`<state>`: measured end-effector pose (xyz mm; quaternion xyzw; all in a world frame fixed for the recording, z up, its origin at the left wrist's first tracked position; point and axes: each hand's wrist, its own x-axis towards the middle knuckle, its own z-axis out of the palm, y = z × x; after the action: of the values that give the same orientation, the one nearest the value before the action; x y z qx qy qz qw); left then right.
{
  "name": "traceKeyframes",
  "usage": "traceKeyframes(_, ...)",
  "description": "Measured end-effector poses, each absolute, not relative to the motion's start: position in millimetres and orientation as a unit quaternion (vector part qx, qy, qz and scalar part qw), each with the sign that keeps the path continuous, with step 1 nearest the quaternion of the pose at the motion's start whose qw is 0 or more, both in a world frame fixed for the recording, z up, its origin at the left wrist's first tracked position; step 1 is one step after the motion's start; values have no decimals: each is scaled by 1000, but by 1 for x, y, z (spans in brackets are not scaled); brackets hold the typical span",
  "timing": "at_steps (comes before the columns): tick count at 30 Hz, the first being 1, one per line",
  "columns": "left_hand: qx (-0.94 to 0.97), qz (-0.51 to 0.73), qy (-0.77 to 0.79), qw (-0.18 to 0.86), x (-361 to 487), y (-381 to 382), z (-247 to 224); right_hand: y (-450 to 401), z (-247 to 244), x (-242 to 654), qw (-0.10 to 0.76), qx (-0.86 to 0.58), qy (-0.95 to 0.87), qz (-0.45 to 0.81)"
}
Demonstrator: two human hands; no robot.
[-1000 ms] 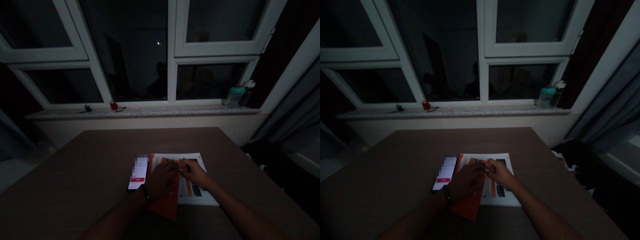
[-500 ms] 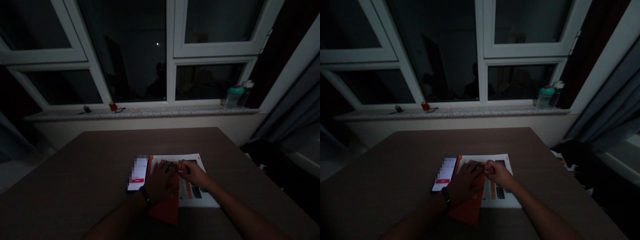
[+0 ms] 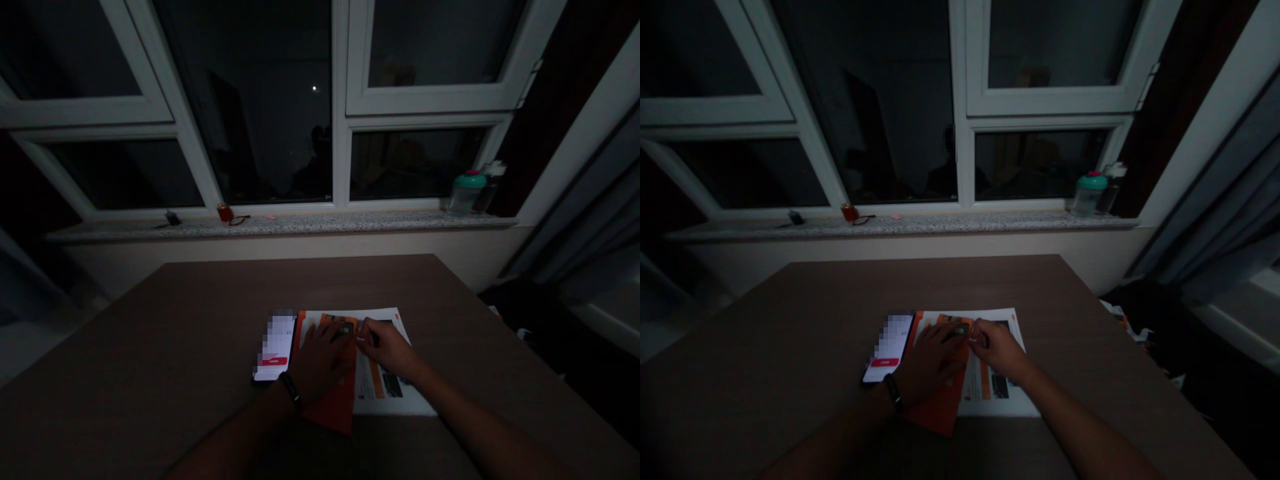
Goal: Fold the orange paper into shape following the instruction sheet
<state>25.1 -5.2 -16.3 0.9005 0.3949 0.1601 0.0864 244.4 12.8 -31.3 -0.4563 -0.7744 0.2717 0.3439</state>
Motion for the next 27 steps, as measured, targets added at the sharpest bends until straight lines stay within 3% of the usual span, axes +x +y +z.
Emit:
traceKeyframes(10, 912, 140, 374, 93, 24, -9, -7, 15, -30, 249, 361, -462, -770, 252)
traceKeyframes(22, 922, 152, 339, 108, 27, -11, 0, 13, -35, 244, 335, -334, -849, 237)
traceKeyframes(27, 922, 149, 341, 104, 26, -9, -2, 21, -32, 243, 352, -409, -822, 181)
